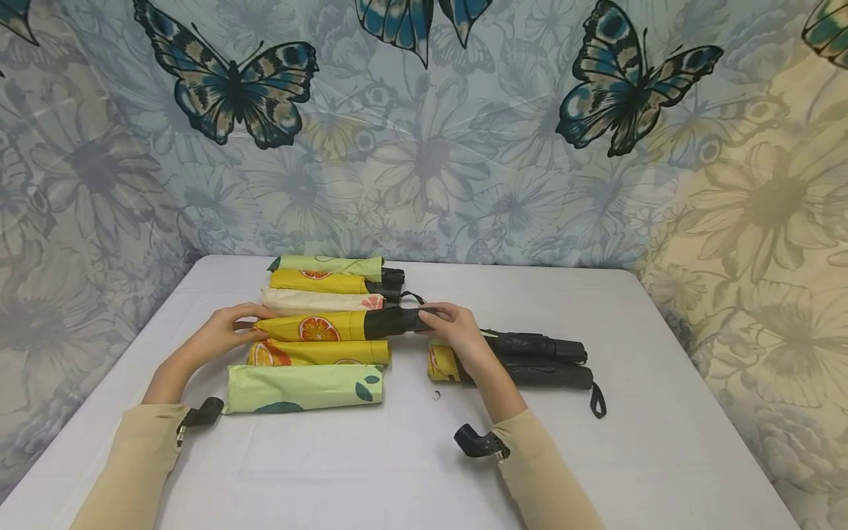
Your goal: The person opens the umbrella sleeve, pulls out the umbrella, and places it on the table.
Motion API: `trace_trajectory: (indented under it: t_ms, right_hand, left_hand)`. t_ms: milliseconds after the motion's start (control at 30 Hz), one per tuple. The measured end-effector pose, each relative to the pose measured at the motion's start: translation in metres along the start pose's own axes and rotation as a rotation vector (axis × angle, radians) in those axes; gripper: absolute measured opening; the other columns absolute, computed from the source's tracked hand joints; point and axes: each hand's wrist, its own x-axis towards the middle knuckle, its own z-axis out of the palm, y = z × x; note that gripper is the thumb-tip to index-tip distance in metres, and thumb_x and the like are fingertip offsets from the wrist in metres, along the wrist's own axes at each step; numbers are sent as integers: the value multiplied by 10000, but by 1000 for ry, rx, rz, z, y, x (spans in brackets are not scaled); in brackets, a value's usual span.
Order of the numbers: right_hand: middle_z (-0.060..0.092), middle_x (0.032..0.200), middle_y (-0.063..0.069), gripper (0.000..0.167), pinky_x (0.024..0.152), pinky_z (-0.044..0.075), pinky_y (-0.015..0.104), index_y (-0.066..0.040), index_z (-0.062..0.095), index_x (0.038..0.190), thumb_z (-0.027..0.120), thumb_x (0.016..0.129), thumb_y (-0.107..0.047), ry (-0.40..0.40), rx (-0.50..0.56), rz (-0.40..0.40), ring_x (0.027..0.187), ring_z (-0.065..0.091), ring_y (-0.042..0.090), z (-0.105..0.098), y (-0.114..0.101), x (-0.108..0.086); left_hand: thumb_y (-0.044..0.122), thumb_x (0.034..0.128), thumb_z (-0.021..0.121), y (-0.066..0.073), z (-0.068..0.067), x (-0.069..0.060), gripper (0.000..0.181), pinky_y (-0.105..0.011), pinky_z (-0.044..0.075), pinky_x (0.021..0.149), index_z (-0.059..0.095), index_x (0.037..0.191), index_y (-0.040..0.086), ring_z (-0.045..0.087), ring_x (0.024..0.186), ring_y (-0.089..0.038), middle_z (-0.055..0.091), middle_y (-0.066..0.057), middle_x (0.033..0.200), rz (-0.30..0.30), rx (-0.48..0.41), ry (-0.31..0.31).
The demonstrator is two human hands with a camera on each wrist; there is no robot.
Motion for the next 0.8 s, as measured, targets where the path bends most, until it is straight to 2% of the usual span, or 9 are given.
trace_trajectory:
  t_ms: [167, 333, 500, 667, 800]
  right_hand:
    - [544, 1411, 191, 491, 1076, 473, 443, -56, 504, 1393, 588, 986, -315, 4, 14, -2, 1162, 646, 329, -5, 1, -3]
    - [585, 1369, 182, 492, 1106, 446, 439, -58, 510, 1385, 581, 987, -339, 6, 27, -18, 1102, 687, 248, -11, 2, -4]
    - [587, 1363, 189, 520, 1172, 362, 454, -59, 496, 1396, 582, 983, -362, 6, 54, -27, 1108, 684, 243, -18, 3, -6]
    - [572, 1380, 188, 574, 1208, 224, 566, -67, 473, 1419, 582, 973, -412, 4, 54, -27, 1166, 652, 276, -25, 5, -9]
    - [543, 1407, 186, 604, 1206, 192, 598, -73, 455, 1439, 578, 970, -433, 8, 46, -30, 1179, 642, 281, -31, 5, -12]
  left_hand:
    - [18, 881, 690, -2, 0, 0, 340, -503, 522, 991, 659, 1216, 64, 551, 1227, -384, 628, -172, 1266, 10, -7, -3]
    - [16, 879, 692, -2, 0, 0, 335, -497, 527, 985, 661, 1209, 59, 560, 1213, -383, 631, -171, 1257, 15, -1, -2]
    - [9, 874, 694, -2, 1, 0, 337, -508, 528, 979, 659, 1207, 52, 568, 1205, -383, 630, -174, 1255, 15, 2, -1]
    - [6, 872, 694, -1, 1, 0, 334, -525, 526, 977, 661, 1202, 49, 565, 1210, -392, 633, -178, 1253, 16, 8, 4]
    - [13, 873, 696, -1, 1, 0, 317, -520, 525, 981, 665, 1187, 44, 560, 1219, -393, 638, -179, 1243, 14, 3, 6]
